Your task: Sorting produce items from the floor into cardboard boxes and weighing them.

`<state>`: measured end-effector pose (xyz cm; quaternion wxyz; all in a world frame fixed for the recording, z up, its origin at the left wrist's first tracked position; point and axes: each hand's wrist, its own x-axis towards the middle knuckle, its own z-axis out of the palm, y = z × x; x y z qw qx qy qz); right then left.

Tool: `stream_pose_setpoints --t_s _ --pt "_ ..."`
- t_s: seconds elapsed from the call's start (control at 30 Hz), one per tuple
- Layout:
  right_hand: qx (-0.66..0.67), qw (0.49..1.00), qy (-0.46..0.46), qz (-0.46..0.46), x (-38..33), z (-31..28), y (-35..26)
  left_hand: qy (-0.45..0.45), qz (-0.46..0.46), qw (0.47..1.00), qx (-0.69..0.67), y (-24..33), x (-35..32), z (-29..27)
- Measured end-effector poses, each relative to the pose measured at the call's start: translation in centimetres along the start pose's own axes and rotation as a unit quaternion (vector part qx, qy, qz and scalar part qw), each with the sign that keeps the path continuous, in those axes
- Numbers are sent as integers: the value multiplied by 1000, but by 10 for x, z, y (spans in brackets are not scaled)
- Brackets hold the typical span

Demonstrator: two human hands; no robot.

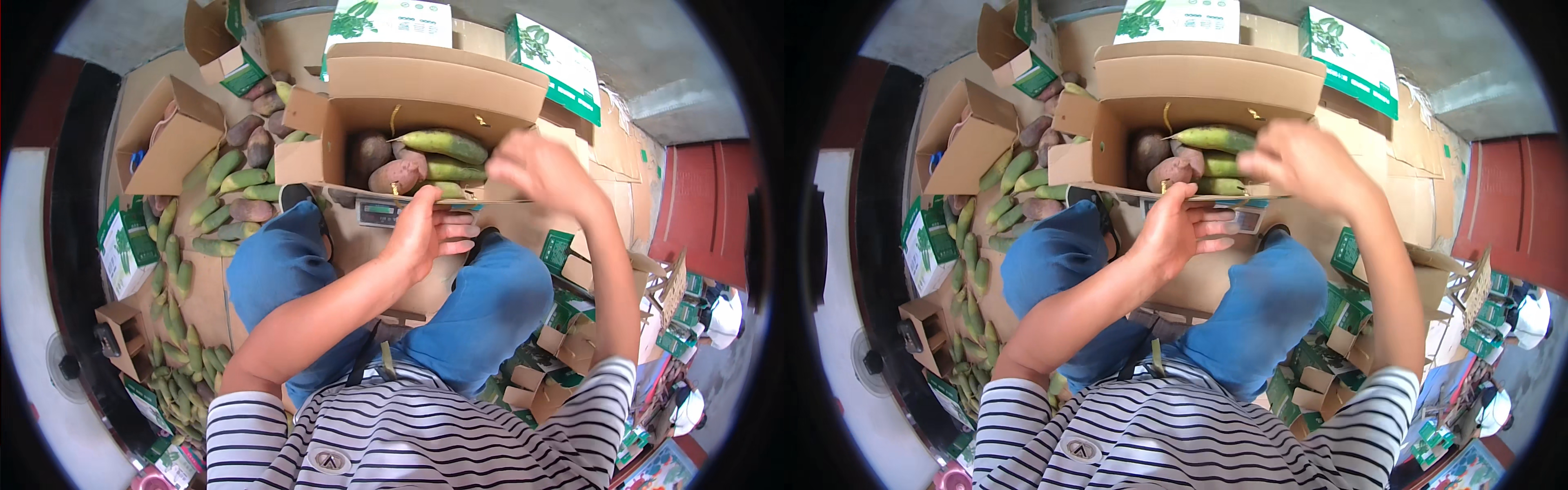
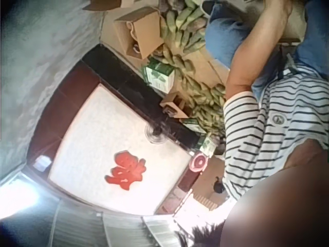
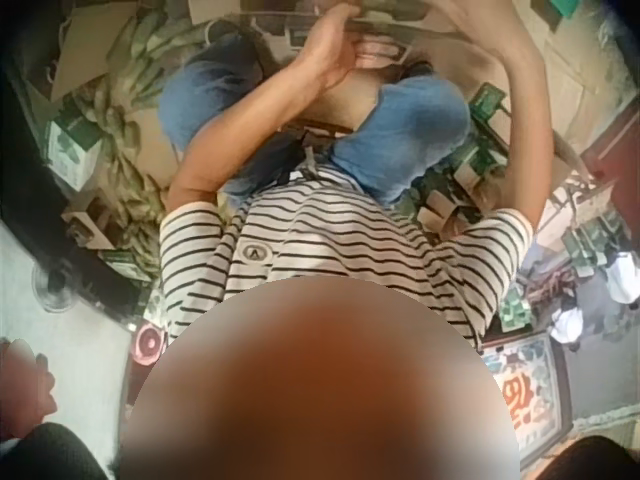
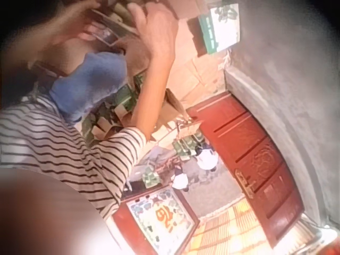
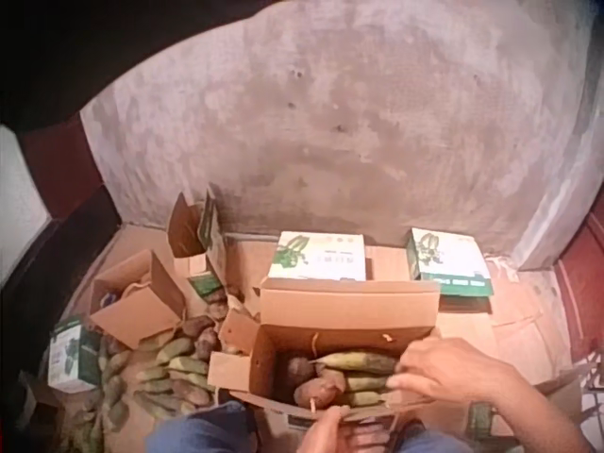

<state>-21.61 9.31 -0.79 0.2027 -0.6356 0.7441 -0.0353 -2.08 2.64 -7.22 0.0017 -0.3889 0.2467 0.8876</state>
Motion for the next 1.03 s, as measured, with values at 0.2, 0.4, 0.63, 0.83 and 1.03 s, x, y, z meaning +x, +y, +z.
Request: stream_pose_setpoints --t_s 0.2,0.4,0.63,0.83,1.03 --pt "-146 960 219 94 100 17 91 -18 -31 999 24 2 1 -6" --pt "-95 992 44 74 97 -15 52 35 -17 998 48 4 1 -10" --pt "-243 951 173 -88 84 21 47 55 5 995 80 8 -8 2" --pt "-242 936 224 -125 84 24 62 100 11 989 111 7 0 1" --pt "-176 983 35 26 64 -26 77 84 71 977 184 16 13 2"
